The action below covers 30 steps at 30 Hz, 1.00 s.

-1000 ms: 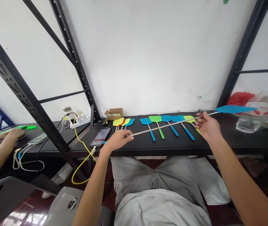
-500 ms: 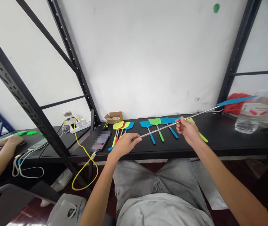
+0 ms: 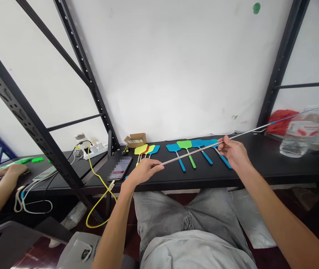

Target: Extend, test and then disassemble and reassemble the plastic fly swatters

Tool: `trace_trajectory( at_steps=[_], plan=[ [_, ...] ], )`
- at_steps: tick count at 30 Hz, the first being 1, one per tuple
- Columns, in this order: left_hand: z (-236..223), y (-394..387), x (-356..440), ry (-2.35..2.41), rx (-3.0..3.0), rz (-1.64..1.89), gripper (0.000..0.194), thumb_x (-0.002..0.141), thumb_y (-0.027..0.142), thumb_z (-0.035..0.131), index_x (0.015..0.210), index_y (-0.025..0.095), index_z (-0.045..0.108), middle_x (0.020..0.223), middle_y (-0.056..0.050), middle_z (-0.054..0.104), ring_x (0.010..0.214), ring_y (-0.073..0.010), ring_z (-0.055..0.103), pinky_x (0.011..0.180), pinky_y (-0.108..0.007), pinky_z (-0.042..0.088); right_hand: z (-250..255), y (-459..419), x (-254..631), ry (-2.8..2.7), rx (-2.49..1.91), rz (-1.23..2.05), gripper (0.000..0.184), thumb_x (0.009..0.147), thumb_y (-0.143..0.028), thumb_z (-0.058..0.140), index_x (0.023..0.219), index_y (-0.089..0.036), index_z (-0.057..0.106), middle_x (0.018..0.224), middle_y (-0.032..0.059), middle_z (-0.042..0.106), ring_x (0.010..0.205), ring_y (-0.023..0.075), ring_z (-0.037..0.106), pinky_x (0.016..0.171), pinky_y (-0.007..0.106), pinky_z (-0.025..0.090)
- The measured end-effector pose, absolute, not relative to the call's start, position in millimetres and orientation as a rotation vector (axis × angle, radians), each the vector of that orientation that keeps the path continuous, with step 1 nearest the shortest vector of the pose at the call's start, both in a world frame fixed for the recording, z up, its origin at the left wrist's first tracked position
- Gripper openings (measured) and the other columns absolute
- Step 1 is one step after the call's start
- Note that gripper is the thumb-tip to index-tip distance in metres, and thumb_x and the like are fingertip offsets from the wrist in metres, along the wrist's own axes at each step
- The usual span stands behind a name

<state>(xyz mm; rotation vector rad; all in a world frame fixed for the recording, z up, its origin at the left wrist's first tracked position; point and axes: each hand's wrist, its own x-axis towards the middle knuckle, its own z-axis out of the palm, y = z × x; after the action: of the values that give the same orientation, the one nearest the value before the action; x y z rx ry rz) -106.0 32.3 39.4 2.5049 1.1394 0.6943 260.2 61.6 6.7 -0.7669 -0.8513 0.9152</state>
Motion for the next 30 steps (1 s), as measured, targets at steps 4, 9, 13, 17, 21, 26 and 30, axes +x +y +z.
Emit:
trace_trajectory(
  at_steps=[4, 9, 13, 17, 21, 26, 30],
  plan=[
    [42, 30, -109, 1.142, 2.462, 0.698, 0.051, 0.09, 0.056, 0.044, 0.087, 0.013, 0.072, 0.069, -0.001, 0.057, 0.066, -0.013, 0.043, 0.061, -0.023, 0.035, 8, 61, 269, -0.818, -0.774, 0.894, 0.04, 0.062, -0.052, 0.083, 0.072, -0.015, 0.07, 0.058, 0.0009, 0.055, 0.055, 0.0107, 0.052, 0.04, 0.018, 0.038],
    [43, 31, -115, 1.147, 2.426, 0.681, 0.049, 0.09, 0.054, 0.046, 0.087, 0.013, 0.072, 0.073, -0.002, 0.059, 0.067, -0.013, 0.044, 0.06, -0.022, 0.035, 8, 61, 274, -0.803, -0.776, 0.88, 0.037, 0.065, -0.05, 0.081, 0.073, -0.016, 0.071, 0.06, 0.0005, 0.054, 0.056, 0.0103, 0.051, 0.041, 0.018, 0.039],
    [40, 37, -119, 1.171, 2.434, 0.676, 0.05, 0.089, 0.055, 0.046, 0.086, 0.014, 0.072, 0.073, -0.001, 0.06, 0.067, -0.0132, 0.044, 0.06, -0.022, 0.034, 7, 60, 273, -0.798, -0.769, 0.909, 0.034, 0.068, -0.048, 0.08, 0.074, -0.016, 0.07, 0.06, 0.0003, 0.053, 0.056, 0.0103, 0.051, 0.041, 0.018, 0.039],
    [39, 43, -128, 1.305, 2.473, 0.722, 0.048, 0.087, 0.056, 0.047, 0.087, 0.015, 0.073, 0.071, -0.002, 0.062, 0.064, -0.0139, 0.046, 0.059, -0.023, 0.034, 9, 59, 281, -0.798, -0.775, 1.001, 0.029, 0.07, -0.042, 0.079, 0.077, -0.016, 0.07, 0.062, 0.0003, 0.054, 0.054, 0.0102, 0.05, 0.04, 0.019, 0.038],
    [40, 46, -141, 1.481, 2.511, 0.774, 0.038, 0.085, 0.051, 0.053, 0.086, 0.018, 0.072, 0.07, -0.001, 0.063, 0.065, -0.0151, 0.05, 0.06, -0.023, 0.034, 9, 60, 303, -0.731, -0.732, 0.995, 0.023, 0.075, -0.038, 0.075, 0.08, -0.016, 0.069, 0.063, -0.0011, 0.052, 0.053, 0.0095, 0.049, 0.041, 0.019, 0.038],
    [43, 48, -160, 1.666, 2.513, 0.815, 0.035, 0.085, 0.049, 0.051, 0.084, 0.019, 0.069, 0.068, -0.001, 0.065, 0.064, -0.0168, 0.055, 0.06, -0.024, 0.035, 10, 60, 330, -0.641, -0.684, 0.945, 0.019, 0.084, -0.036, 0.066, 0.081, -0.017, 0.067, 0.06, -0.0022, 0.05, 0.051, 0.009, 0.047, 0.042, 0.019, 0.038],
    [44, 56, -176, 1.78, 2.472, 0.839, 0.037, 0.082, 0.053, 0.052, 0.089, 0.022, 0.07, 0.083, -0.002, 0.071, 0.075, -0.0198, 0.062, 0.067, -0.024, 0.039, 19, 52, 340, -0.536, -0.622, 0.944, 0.022, 0.086, -0.037, 0.062, 0.077, -0.017, 0.063, 0.053, -0.0052, 0.043, 0.045, 0.0074, 0.041, 0.039, 0.018, 0.034]
  ],
)
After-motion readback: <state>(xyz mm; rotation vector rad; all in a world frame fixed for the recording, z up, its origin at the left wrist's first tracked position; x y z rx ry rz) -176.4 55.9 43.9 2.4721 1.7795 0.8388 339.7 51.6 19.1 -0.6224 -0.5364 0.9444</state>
